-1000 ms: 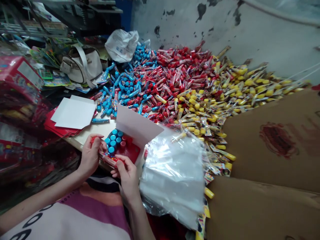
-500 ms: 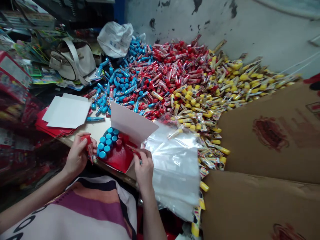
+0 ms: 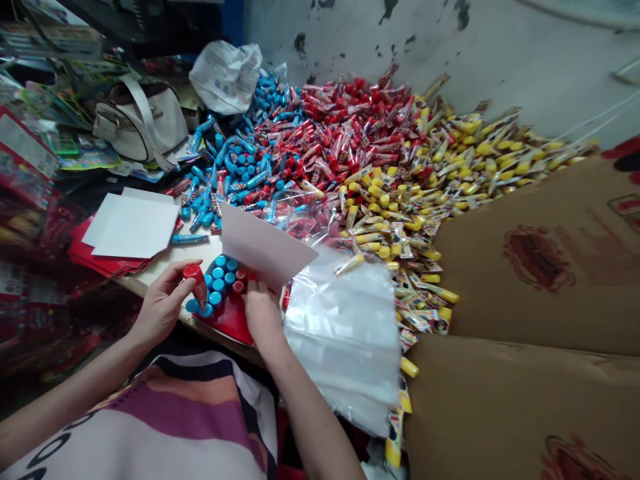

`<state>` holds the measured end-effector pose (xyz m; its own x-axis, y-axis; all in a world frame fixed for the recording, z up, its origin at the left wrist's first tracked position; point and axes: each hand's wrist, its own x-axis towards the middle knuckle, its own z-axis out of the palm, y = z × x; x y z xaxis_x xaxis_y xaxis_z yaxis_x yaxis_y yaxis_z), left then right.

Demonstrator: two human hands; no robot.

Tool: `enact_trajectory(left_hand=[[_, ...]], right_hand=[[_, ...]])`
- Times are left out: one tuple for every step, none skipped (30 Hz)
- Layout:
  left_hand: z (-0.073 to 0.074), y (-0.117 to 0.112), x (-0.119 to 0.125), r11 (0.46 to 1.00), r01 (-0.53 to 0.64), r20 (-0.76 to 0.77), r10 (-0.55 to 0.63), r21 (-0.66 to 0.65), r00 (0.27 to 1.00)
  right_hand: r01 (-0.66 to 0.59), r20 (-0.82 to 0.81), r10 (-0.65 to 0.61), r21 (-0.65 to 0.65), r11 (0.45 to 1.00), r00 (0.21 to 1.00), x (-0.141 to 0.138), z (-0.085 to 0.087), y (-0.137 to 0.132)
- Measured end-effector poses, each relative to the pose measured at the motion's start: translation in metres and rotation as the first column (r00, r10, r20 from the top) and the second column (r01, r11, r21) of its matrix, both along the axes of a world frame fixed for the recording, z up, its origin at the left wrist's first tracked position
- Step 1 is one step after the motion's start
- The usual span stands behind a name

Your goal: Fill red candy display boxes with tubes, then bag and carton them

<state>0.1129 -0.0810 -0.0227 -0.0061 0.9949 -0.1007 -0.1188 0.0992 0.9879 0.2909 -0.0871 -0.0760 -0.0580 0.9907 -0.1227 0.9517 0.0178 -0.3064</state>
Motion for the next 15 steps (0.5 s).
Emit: enact_trajectory(left_hand=[[-0.001, 0.002, 0.0, 1.0, 0.022, -0.04, -0.022, 0.017, 0.999], [-0.003, 0.004, 0.001, 0.998, 0.056, -0.081, -0.053, 0.039, 0.995], [-0.005, 0.005, 0.002, 0.993, 0.101, -0.123, -0.092, 0.066, 0.988], [-0.008, 0.006, 0.003, 0.984, 0.152, -0.17, -0.135, 0.094, 0.976], [-0.011, 0.007, 0.003, 0.97, 0.207, -0.225, -0.176, 0.124, 0.958], [-0.014, 0.008, 0.004, 0.952, 0.263, -0.288, -0.21, 0.158, 0.934], [-0.017, 0.009, 0.005, 0.929, 0.318, -0.359, -0.236, 0.189, 0.903], [-0.02, 0.009, 0.005, 0.904, 0.372, -0.43, -0.256, 0.212, 0.866], [-0.023, 0.009, 0.005, 0.878, 0.419, -0.497, -0.265, 0.229, 0.826], [-0.026, 0.01, 0.005, 0.855, 0.461, -0.557, -0.269, 0.238, 0.786], [-0.03, 0.01, 0.004, 0.835, 0.496, -0.611, -0.267, 0.24, 0.745], [-0.034, 0.009, 0.004, 0.819, 0.522, -0.659, -0.257, 0.24, 0.707], [-0.039, 0.009, 0.004, 0.806, 0.542, -0.703, -0.241, 0.238, 0.668], [-0.044, 0.009, 0.004, 0.795, 0.559, -0.741, -0.224, 0.237, 0.633], [-0.05, 0.009, 0.004, 0.784, 0.573, -0.772, -0.207, 0.236, 0.601]], right_hand=[[-0.005, 0.031, 0.006, -0.023, 1.0, 0.999, -0.005, -0.001, 0.002], [-0.01, 0.045, 0.012, -0.042, 0.999, 0.999, -0.008, -0.003, 0.004], [-0.012, 0.033, 0.014, -0.054, 0.998, 0.999, -0.01, -0.004, 0.005], [-0.018, -0.012, 0.018, -0.054, 0.998, 1.0, -0.009, -0.004, 0.004], [-0.021, -0.091, 0.017, -0.042, 0.999, 0.996, -0.006, -0.002, 0.003], [-0.012, -0.195, 0.007, -0.022, 1.0, 0.981, 0.002, 0.002, 0.001], [0.02, -0.316, -0.017, 0.005, 1.0, 0.949, 0.012, 0.007, -0.002], [0.092, -0.44, -0.068, 0.035, 0.995, 0.896, 0.026, 0.014, -0.005], [0.215, -0.551, -0.145, 0.063, 0.975, 0.822, 0.043, 0.021, -0.006], [0.364, -0.639, -0.234, 0.078, 0.928, 0.733, 0.061, 0.028, -0.005], [0.52, -0.701, -0.321, 0.083, 0.85, 0.637, 0.08, 0.033, 0.001], [0.653, -0.738, -0.386, 0.097, 0.751, 0.554, 0.098, 0.037, 0.01], [0.715, -0.748, -0.414, 0.115, 0.69, 0.519, 0.114, 0.037, 0.024], [0.739, -0.748, -0.426, 0.127, 0.661, 0.509, 0.127, 0.035, 0.042], [0.74, -0.743, -0.431, 0.127, 0.66, 0.513, 0.136, 0.03, 0.062]])
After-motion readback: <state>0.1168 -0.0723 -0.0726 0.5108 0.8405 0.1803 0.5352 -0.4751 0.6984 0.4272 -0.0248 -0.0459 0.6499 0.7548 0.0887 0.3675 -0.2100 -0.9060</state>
